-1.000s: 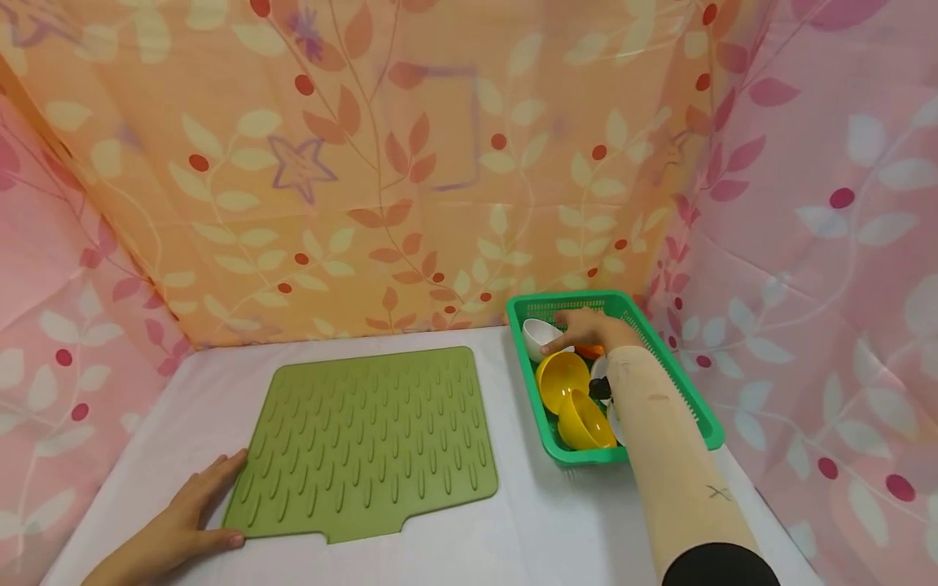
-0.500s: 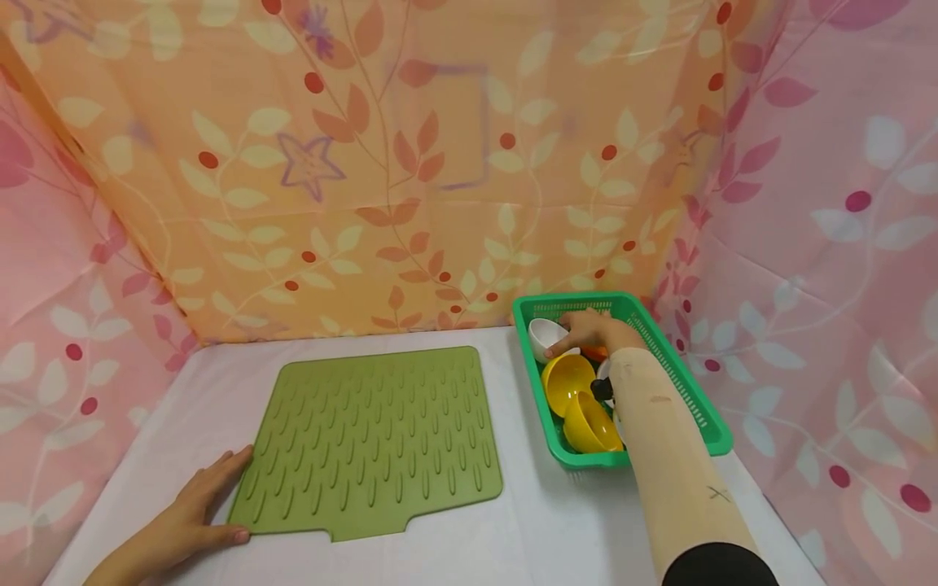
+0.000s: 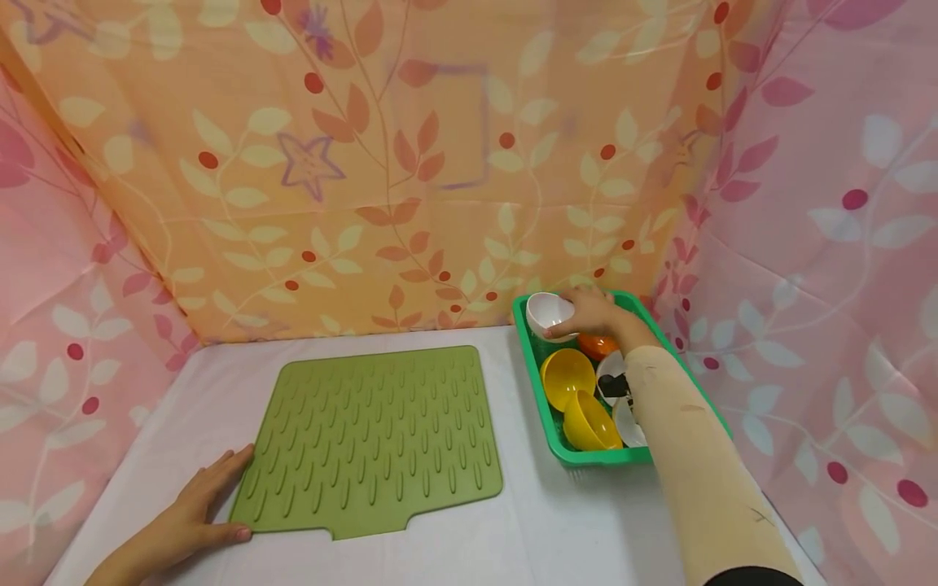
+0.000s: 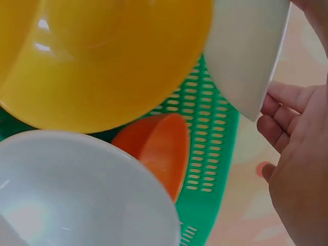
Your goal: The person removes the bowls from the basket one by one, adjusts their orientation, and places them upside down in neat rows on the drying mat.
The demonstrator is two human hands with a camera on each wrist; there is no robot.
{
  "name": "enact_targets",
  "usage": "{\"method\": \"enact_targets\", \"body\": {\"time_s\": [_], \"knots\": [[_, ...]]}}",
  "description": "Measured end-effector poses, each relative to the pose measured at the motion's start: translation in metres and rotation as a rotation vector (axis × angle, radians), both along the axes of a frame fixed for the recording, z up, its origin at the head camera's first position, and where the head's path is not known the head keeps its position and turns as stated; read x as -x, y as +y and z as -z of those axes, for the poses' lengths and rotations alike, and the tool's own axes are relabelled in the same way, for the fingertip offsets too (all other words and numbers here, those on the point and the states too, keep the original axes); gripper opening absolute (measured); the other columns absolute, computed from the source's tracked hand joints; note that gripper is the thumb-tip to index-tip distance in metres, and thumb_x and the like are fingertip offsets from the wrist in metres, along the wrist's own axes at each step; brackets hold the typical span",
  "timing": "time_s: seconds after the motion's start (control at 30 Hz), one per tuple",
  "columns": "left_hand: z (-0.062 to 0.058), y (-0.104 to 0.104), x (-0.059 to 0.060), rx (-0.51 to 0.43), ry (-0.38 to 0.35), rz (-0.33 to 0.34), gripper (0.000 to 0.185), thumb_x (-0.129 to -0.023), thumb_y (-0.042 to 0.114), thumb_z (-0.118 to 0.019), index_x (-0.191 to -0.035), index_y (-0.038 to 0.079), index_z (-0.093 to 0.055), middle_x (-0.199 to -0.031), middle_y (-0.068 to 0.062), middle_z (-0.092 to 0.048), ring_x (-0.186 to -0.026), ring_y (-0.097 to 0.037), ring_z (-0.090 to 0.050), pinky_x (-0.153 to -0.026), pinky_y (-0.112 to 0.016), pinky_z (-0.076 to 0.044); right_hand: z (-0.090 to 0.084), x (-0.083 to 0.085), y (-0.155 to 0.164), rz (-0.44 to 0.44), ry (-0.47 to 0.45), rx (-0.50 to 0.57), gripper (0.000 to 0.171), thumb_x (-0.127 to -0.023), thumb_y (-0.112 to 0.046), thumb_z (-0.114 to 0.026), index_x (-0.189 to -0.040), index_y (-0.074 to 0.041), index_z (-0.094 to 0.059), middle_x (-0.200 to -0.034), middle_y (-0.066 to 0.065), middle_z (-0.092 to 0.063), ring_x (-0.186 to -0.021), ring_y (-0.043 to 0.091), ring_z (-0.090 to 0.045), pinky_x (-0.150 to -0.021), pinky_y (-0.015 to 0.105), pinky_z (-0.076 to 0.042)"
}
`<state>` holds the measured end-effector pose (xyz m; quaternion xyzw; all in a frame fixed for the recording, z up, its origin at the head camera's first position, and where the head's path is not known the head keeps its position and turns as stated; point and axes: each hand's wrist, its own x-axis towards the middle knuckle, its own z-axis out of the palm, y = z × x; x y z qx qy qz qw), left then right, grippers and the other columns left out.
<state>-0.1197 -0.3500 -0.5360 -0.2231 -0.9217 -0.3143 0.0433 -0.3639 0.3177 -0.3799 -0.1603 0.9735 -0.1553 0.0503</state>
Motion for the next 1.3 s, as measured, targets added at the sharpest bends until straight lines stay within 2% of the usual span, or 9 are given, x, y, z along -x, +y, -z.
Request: {"method": "enact_targets", "body": {"time_s": [0.13, 0.37, 0.57, 0.73, 0.83, 0.97, 1.1, 1.3], "knots": [[0.000, 0.001, -0.001, -0.008, -0.012, -0.001, 0.112, -0.072, 0.040, -0.090, -0.160, 0.005, -0.030, -0.155, -0.032, -0.038, -0.144, 0.022, 0.005, -0.110, -0.004, 0.013, -0.011, -0.011, -0.001, 0.015, 0.049, 0.024, 0.102, -0.075, -0.066, -0.081, -0.151, -0.008, -0.047, -0.148, 0.023, -0.046, -0.127, 0.043, -0.037, -0.103, 0.065, -0.025], [0.000, 0.001, -0.002, -0.012, 0.004, 0.002, 0.111, -0.072, 0.038, -0.090, -0.160, 0.005, -0.031, -0.155, -0.031, -0.039, -0.145, 0.021, 0.004, -0.110, -0.005, 0.013, -0.030, -0.042, -0.013, 0.047, 0.165, 0.083, 0.102, -0.071, -0.061, -0.086, -0.147, -0.003, -0.050, -0.142, 0.023, -0.049, -0.127, 0.044, -0.036, -0.104, 0.063, -0.025], [0.000, 0.001, -0.003, -0.010, 0.014, -0.002, 0.111, -0.072, 0.036, -0.091, -0.160, 0.004, -0.031, -0.154, -0.033, -0.039, -0.144, 0.022, 0.004, -0.110, -0.004, 0.012, -0.037, -0.072, -0.026, 0.034, 0.256, 0.082, 0.104, -0.069, -0.061, -0.088, -0.145, -0.001, -0.051, -0.132, 0.023, -0.051, -0.126, 0.043, -0.037, -0.105, 0.066, -0.021], [0.002, 0.001, -0.002, -0.008, 0.015, 0.000, 0.111, -0.072, 0.037, -0.091, -0.160, 0.005, -0.030, -0.155, -0.032, -0.039, -0.144, 0.021, 0.003, -0.110, -0.004, 0.012, -0.041, -0.097, -0.040, 0.040, 0.281, 0.132, 0.105, -0.067, -0.060, -0.090, -0.146, -0.002, -0.050, -0.137, 0.023, -0.048, -0.129, 0.046, -0.034, -0.106, 0.068, -0.019], [0.003, 0.000, -0.001, -0.006, 0.016, 0.000, 0.111, -0.073, 0.037, -0.090, -0.160, 0.005, -0.030, -0.155, -0.032, -0.039, -0.145, 0.021, 0.003, -0.110, -0.004, 0.013, -0.039, -0.111, -0.050, 0.041, 0.285, 0.169, 0.106, -0.066, -0.058, -0.091, -0.147, -0.004, -0.050, -0.141, 0.023, -0.046, -0.131, 0.045, -0.032, -0.108, 0.068, -0.018], [0.002, 0.001, -0.003, -0.007, 0.002, -0.009, 0.110, -0.074, 0.038, -0.090, -0.161, 0.007, -0.030, -0.157, -0.030, -0.037, -0.145, 0.021, 0.004, -0.110, -0.005, 0.013, -0.034, -0.128, -0.067, 0.027, 0.279, 0.214, 0.107, -0.064, -0.057, -0.092, -0.148, -0.007, -0.049, -0.144, 0.022, -0.044, -0.135, 0.044, -0.029, -0.107, 0.065, -0.023], [0.001, 0.001, -0.002, -0.004, -0.030, -0.016, 0.110, -0.075, 0.040, -0.088, -0.162, 0.009, -0.028, -0.159, -0.028, -0.035, -0.144, 0.021, 0.006, -0.110, -0.004, 0.013, -0.024, -0.148, -0.087, 0.019, 0.246, 0.263, 0.109, -0.063, -0.057, -0.093, -0.150, -0.010, -0.048, -0.145, 0.017, -0.043, -0.135, 0.039, -0.030, -0.105, 0.063, -0.034], [-0.002, 0.003, -0.002, -0.007, -0.040, -0.016, 0.110, -0.074, 0.040, -0.089, -0.161, 0.007, -0.030, -0.158, -0.030, -0.036, -0.142, 0.024, 0.006, -0.109, -0.003, 0.013, -0.003, -0.177, -0.126, -0.023, 0.214, 0.317, 0.106, -0.063, -0.058, -0.092, -0.149, -0.013, -0.050, -0.145, 0.013, -0.044, -0.134, 0.034, -0.034, -0.097, 0.060, -0.048]]}}
